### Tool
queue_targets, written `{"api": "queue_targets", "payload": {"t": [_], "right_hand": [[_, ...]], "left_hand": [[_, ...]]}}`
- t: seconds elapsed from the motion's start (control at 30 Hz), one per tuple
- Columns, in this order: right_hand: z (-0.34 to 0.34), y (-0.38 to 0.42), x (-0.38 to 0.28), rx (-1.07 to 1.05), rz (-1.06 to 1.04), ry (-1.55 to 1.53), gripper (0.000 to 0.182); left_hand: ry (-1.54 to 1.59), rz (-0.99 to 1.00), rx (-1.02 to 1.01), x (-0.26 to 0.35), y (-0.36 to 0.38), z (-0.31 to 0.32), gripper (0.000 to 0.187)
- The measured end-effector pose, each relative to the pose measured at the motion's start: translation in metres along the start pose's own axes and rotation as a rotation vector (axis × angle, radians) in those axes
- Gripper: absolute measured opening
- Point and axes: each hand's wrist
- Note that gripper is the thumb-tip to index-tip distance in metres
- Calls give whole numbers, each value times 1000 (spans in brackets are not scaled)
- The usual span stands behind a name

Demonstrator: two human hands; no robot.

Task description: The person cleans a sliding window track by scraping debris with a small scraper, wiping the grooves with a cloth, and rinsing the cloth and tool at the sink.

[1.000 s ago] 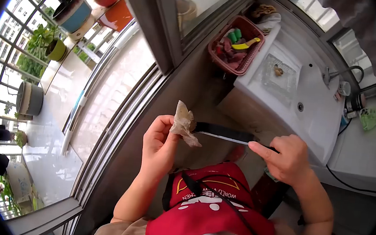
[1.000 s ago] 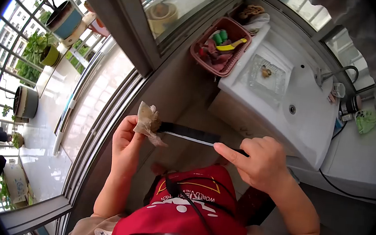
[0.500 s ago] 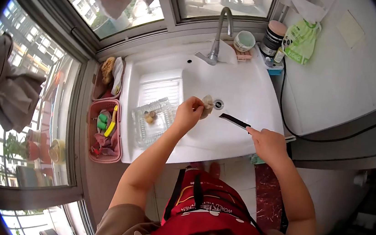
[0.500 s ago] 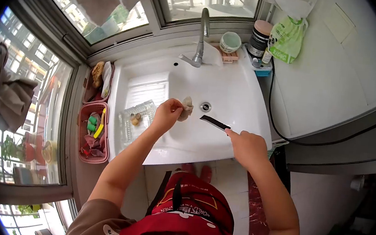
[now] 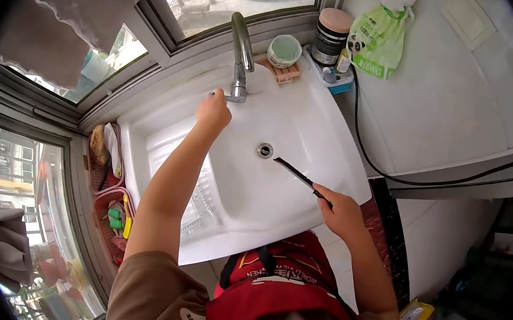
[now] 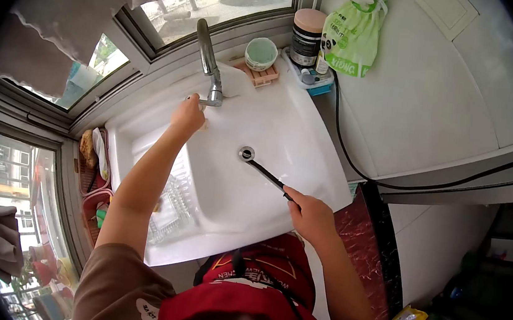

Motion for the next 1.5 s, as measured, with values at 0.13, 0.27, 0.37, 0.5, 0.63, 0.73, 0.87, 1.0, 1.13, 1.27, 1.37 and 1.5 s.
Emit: {"api": "queue_targets", "payload": {"t": [0.13,0.27,0.37,0.5,0.63,0.73,0.87,1.0,1.13,1.27,1.37,1.5], "right_hand": [[-10,-25,13,-92,92,-307,35],[-11,-40,21,-214,143,-452,35],[1,-55,23,-335,273,-659,35],[8,-76,13,-678,521,-947,32],[15,-86,10,-726,649,-1084,27],[16,-82,18,-789,676,-1168,22],[16,-72,25,-843,708,-1195,16],[11,-68,14,-785,701,-1196,18],[14,-75,7,-630,723,-1159,23],[58,-112,21,-512,833,-1362,23],[116,-138,30,-543,862,-1750,29],[149,-140,7,-431,732,-1719,29]], "left_hand": [[-56,-74,-35,8,16,10,40],[219,-121,-31,23,62,35,56],[969,-114,110,11,70,106,60],[1721,-403,-154,21,77,141,58],[1524,-368,-178,6,80,151,51],[1578,-443,-216,-4,84,159,45],[1650,-528,-279,-3,97,172,44],[1645,-506,-230,14,99,186,42],[1519,-413,-223,29,102,171,38],[779,-53,29,44,113,151,38],[317,183,26,62,138,131,42],[551,131,-126,55,166,134,41]]}}
Point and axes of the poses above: each hand's wrist, its own y-axis away from the middle knuckle, its own z-axis out of the palm, x = y × z, and after that the axes turned 8 degrees about -x, right-handed
